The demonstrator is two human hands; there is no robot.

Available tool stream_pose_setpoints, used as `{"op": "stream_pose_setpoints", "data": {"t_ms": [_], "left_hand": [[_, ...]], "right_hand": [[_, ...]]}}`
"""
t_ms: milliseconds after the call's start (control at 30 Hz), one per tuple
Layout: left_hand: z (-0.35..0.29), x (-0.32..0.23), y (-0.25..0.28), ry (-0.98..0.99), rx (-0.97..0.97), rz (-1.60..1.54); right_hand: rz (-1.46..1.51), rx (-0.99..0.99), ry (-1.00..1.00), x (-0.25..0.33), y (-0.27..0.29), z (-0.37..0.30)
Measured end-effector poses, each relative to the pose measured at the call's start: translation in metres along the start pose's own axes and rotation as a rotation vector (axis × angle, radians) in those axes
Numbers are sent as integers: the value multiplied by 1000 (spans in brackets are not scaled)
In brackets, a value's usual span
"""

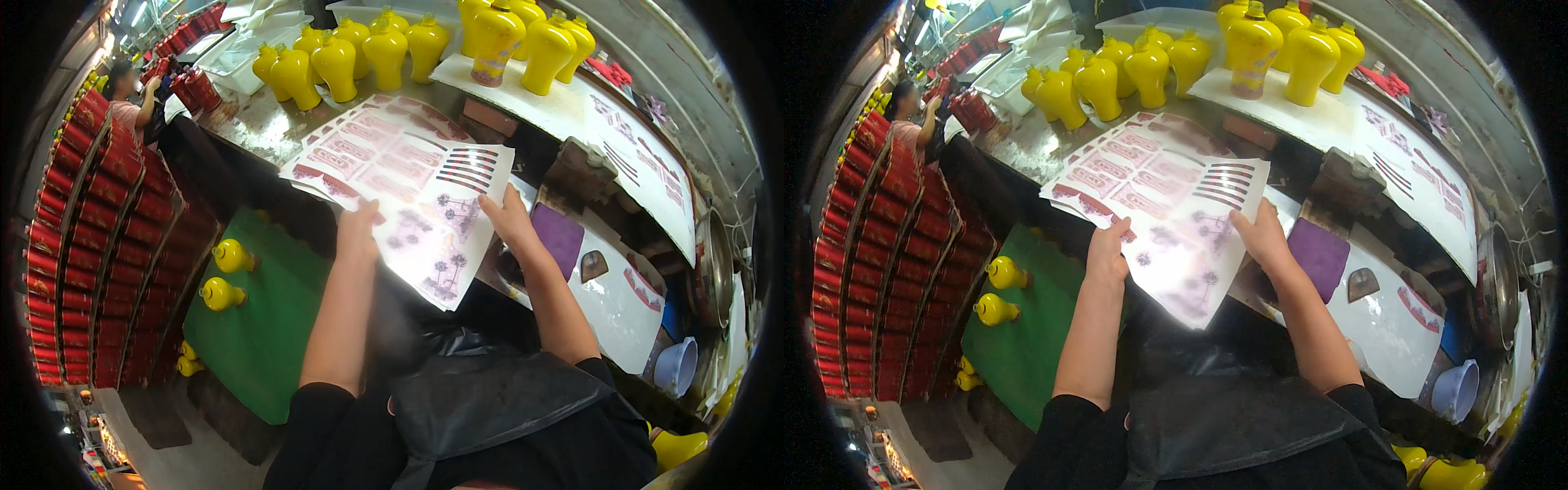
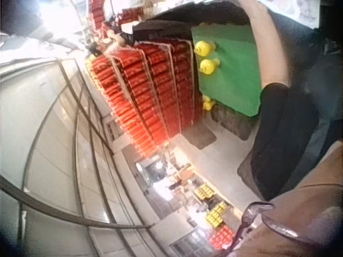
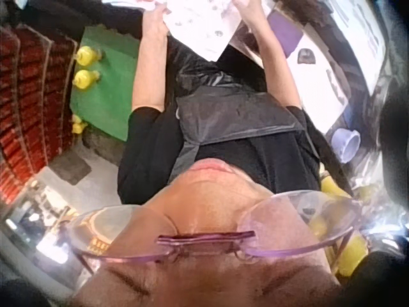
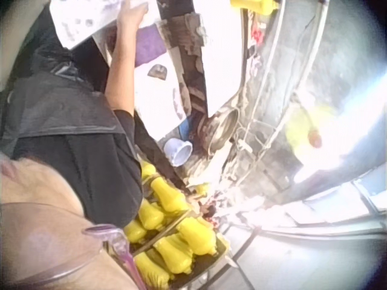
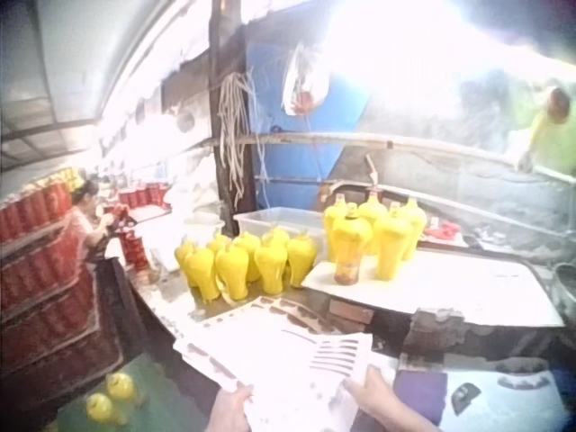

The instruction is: The person applies decorative stickers to yellow ceramic vases. They peel individual stickers from a sheet, place them on the vase, and smooth them down with fingers and a small tool. The person handles the vases one at a time, rotating them to apply multiple stickers.

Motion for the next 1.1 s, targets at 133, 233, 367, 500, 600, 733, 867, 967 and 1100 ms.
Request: {"op": "stream_pose_setpoints", "data": {"t_ms": [133,233,367,500,600,733,867,967,1100], "left_hand": [[-13,-12,8,83,-18,-289],[-33,-11,24,224,-94,-429],[-65,-6,29,178,-104,-452],[-91,0,26,235,-83,-514],[-105,1,26,273,-99,-589],[-109,8,23,242,-95,-607],[-109,34,31,292,-160,-568],[-105,44,38,289,-146,-528],[-103,40,36,267,-125,-536]], "right_hand": [[-34,116,-143,-5,0,-16],[-2,1,-177,-1,3,-34],[481,-58,-462,-14,-13,-54],[861,-183,-553,-29,-5,-54],[962,-77,-656,-35,-12,-60],[1164,91,-754,-20,-27,-62],[1025,79,-839,-13,-24,-55],[990,115,-811,-7,-19,-45],[959,165,-744,-5,-28,-33]]}}
Point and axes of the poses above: each hand's wrist, its own z-axis towards the middle knuckle, its own y-axis out of the back of the hand, x = y × z, the point moved 8 cm from there along z, towards the middle knuckle, and after that the axes turned 10 degrees about -x, right-handed, at the moved point
